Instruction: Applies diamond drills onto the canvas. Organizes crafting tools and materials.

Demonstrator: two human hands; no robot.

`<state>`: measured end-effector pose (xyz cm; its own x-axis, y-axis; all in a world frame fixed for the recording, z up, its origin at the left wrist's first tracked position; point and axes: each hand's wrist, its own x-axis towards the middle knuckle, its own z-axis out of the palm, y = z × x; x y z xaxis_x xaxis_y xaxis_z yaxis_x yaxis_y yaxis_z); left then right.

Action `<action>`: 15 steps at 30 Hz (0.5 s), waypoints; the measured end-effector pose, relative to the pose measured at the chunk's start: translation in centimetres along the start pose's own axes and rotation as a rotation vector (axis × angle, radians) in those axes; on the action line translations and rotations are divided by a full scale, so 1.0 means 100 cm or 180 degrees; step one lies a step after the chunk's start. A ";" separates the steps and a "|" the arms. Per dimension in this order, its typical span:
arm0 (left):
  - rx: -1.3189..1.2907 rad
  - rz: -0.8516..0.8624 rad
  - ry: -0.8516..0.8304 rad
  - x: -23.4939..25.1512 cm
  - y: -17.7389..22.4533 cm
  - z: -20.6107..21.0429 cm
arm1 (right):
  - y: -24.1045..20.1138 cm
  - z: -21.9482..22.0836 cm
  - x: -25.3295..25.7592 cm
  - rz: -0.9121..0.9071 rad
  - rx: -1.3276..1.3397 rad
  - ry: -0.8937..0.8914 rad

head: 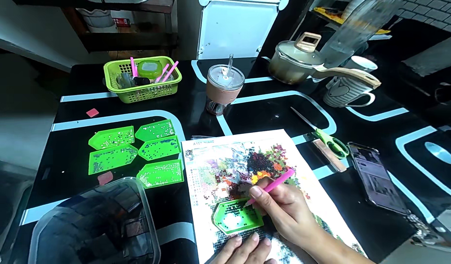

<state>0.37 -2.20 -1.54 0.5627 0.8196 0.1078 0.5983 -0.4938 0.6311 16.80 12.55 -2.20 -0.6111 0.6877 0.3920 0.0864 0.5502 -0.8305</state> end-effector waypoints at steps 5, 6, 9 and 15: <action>0.0013 0.0002 0.0012 0.000 0.000 0.000 | 0.001 0.001 -0.001 -0.0017 -0.0058 -0.0017; 0.0017 0.0000 0.0006 0.000 0.000 0.000 | 0.001 0.001 -0.001 -0.0001 -0.0012 0.0003; 0.0045 -0.0007 -0.0030 0.000 0.000 -0.001 | -0.002 0.001 0.001 0.0310 0.0284 0.0137; -0.0034 -0.0009 -0.0025 0.000 0.000 0.001 | -0.001 0.000 0.018 0.1046 0.0340 0.0406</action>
<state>0.36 -2.22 -1.62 0.5657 0.8185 0.1000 0.5937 -0.4884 0.6395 15.71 13.77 -1.40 -0.4609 0.8766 0.1381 0.1749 0.2423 -0.9543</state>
